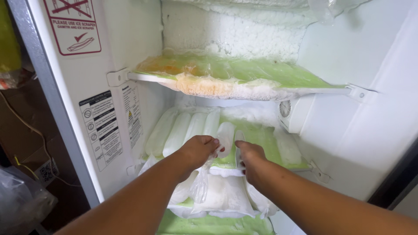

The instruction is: The person removes ice from a freezer using a white plastic scraper. They scrape ice from the top shelf and middle shelf, then place the collected ice into a metal basin on the floor.

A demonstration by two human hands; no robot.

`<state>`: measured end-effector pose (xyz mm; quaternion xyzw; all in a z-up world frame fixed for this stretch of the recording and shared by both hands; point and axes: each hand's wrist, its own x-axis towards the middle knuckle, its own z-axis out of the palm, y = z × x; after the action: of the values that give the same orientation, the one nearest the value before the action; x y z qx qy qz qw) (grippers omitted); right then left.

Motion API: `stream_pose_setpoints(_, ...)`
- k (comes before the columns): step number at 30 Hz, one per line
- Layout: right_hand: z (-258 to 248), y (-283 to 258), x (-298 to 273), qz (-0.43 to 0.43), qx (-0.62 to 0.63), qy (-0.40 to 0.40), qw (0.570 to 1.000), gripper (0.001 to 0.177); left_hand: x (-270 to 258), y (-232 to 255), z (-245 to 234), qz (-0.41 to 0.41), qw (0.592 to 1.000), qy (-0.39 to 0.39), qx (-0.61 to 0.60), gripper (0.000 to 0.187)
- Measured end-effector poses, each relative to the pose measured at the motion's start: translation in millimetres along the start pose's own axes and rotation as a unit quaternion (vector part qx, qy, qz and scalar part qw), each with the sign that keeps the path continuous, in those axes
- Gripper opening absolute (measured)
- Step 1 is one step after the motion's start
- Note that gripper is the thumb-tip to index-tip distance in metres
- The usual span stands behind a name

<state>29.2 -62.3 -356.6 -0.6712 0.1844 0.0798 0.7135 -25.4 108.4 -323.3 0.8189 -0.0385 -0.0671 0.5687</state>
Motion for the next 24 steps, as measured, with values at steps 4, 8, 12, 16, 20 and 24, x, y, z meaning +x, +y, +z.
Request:
stream_pose_setpoints(4,0,-1,-25,0.155,0.126,-0.112,0.973,0.069,-18,17,1,-0.022,1.000,-0.006,-0.017,0.036)
stream_pose_setpoints(8,0,-4,-46,0.175,0.249,-0.267,0.914,0.066,-46,26,-2,0.008,1.000,-0.026,0.008,0.036)
stream_pose_setpoints(12,0,2,-76,0.147,0.281,-0.262,0.912,0.061,-66,26,-10,0.003,0.997,-0.072,-0.014,0.033)
stream_pose_setpoints(16,0,3,-100,0.176,0.326,-0.254,0.894,0.070,-71,22,-11,0.017,0.991,-0.127,0.034,0.032)
stream_pose_setpoints(20,1,8,-106,0.189,0.324,-0.231,0.898,0.058,-79,19,-14,0.046,0.977,-0.189,0.083,0.036)
stream_pose_setpoints(24,-5,21,-108,0.152,0.326,-0.222,0.906,0.052,-99,16,-21,-0.068,0.982,-0.175,0.003,0.049)
